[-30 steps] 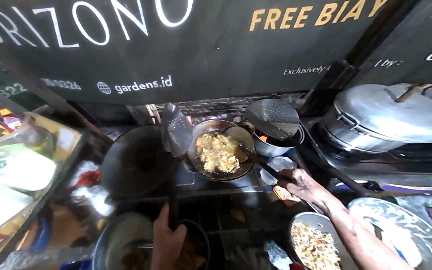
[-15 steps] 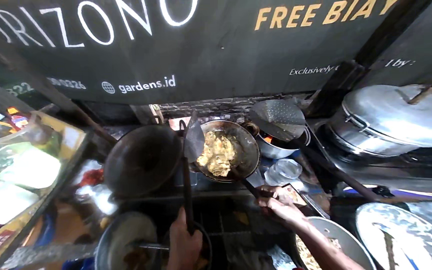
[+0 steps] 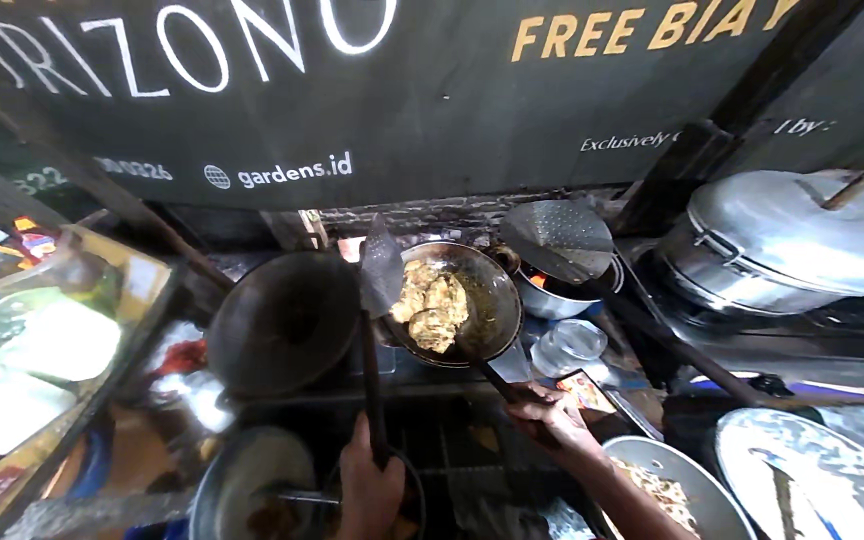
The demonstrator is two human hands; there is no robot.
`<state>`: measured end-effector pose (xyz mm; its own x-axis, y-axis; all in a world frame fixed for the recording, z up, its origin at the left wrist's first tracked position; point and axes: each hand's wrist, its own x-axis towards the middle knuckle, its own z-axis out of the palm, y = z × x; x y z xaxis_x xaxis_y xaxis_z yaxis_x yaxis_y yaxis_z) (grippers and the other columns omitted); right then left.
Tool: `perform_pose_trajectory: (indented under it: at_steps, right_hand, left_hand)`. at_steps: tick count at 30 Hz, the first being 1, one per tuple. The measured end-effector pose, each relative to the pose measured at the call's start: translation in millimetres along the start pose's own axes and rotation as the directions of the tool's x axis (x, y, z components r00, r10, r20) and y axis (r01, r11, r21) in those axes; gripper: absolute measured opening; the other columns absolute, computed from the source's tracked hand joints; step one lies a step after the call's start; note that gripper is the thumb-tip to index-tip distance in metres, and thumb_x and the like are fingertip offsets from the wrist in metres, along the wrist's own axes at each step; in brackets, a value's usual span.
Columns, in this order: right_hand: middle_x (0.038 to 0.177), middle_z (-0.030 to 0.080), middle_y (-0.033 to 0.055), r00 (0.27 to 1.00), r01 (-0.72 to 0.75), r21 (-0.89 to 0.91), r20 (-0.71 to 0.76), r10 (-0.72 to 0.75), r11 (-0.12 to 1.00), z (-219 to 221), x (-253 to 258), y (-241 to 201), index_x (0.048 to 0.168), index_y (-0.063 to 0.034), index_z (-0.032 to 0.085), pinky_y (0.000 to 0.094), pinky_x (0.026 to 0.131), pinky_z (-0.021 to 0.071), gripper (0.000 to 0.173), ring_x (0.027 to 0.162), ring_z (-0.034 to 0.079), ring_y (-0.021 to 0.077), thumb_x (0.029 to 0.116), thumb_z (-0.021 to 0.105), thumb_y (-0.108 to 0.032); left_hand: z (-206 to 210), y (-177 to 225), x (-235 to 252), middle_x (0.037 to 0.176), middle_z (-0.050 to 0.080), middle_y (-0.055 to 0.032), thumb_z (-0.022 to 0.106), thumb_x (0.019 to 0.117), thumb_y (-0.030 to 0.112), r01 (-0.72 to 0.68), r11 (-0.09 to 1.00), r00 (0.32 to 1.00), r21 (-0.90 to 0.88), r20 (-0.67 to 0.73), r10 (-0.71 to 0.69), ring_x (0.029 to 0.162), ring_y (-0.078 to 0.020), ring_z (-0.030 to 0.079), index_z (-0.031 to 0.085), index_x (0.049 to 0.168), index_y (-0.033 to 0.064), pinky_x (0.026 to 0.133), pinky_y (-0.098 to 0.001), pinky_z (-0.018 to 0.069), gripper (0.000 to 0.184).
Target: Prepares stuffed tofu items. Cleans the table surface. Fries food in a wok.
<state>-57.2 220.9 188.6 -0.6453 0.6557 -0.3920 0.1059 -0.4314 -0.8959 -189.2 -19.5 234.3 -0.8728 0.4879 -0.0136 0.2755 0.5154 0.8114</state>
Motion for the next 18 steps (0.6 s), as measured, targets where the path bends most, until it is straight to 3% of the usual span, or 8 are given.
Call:
perform_pose_trajectory:
  at_steps: [3, 8, 11, 15, 18]
  right_hand:
    - [0.062, 0.065, 0.001, 1.0, -0.012, -0.005, -0.023, 0.012, 1.0, -3, -11, -2, 0.1, 0.0015, 0.07, 0.0181, 0.038, 0.0411, 0.023, 0.042, 0.051, 0.0041, 0.0813, 0.06, 0.01]
    - [0.062, 0.066, 0.0014, 0.997, 0.027, 0.013, -0.067, -0.027, 1.0, -9, -22, -2, 0.1, 0.0022, 0.07, 0.0184, 0.038, 0.0413, 0.025, 0.041, 0.051, 0.0042, 0.079, 0.059, 0.011]
    - [0.062, 0.065, 0.001, 0.995, 0.042, -0.022, -0.086, -0.044, 0.999, -15, -26, -3, 0.099, 0.0007, 0.07, 0.0196, 0.038, 0.0401, 0.026, 0.041, 0.049, 0.0046, 0.0767, 0.059, 0.009]
    - [0.063, 0.067, 0.0004, 0.99, 0.093, -0.012, -0.105, -0.093, 0.996, -23, -28, -1, 0.099, -0.0008, 0.072, 0.0204, 0.039, 0.0439, 0.029, 0.042, 0.053, 0.005, 0.0734, 0.061, 0.008]
    - [0.063, 0.068, -0.0004, 0.987, 0.13, -0.006, -0.092, -0.13, 0.991, -26, -31, -2, 0.1, -0.0025, 0.071, 0.0198, 0.038, 0.0438, 0.029, 0.042, 0.053, 0.0046, 0.0731, 0.062, 0.006]
  left_hand:
    - [1, 0, 3, 0.086, 0.07, -0.0196, 0.066, 0.067, -0.002, -0.058, 0.997, 0.997, 0.05, -0.04, 0.06, 0.074, -0.0277, 0.068, 0.057, 0.133, -0.0124, 0.066, -0.0444, 0.0552, 0.067]
    - [2, 7, 9, 0.107, 0.07, -0.0294, 0.066, 0.0742, -0.002, 0.043, 0.991, 0.997, 0.128, 0.058, -0.05, 0.098, -0.0401, 0.07, 0.046, 0.144, -0.014, 0.086, -0.0553, 0.0544, 0.074]
    - [5, 7, 14, 0.108, 0.069, -0.0291, 0.066, 0.0751, -0.001, 0.058, 0.99, 0.991, 0.13, 0.115, -0.073, 0.1, -0.0411, 0.069, 0.044, 0.146, -0.0129, 0.086, -0.0568, 0.0538, 0.075]
    - [15, -1, 16, 0.088, 0.069, -0.0188, 0.063, 0.0703, 0.002, 0.01, 1.0, 0.994, -0.01, 0.111, -0.009, 0.081, -0.0278, 0.068, 0.054, 0.134, -0.0108, 0.07, -0.0465, 0.0548, 0.066]
    - [21, 1, 13, 0.087, 0.068, -0.0106, 0.063, 0.0701, -0.001, 0.067, 0.981, 0.992, -0.181, 0.119, -0.046, 0.077, -0.0122, 0.066, 0.06, 0.126, -0.0074, 0.069, -0.0303, 0.0543, 0.056]
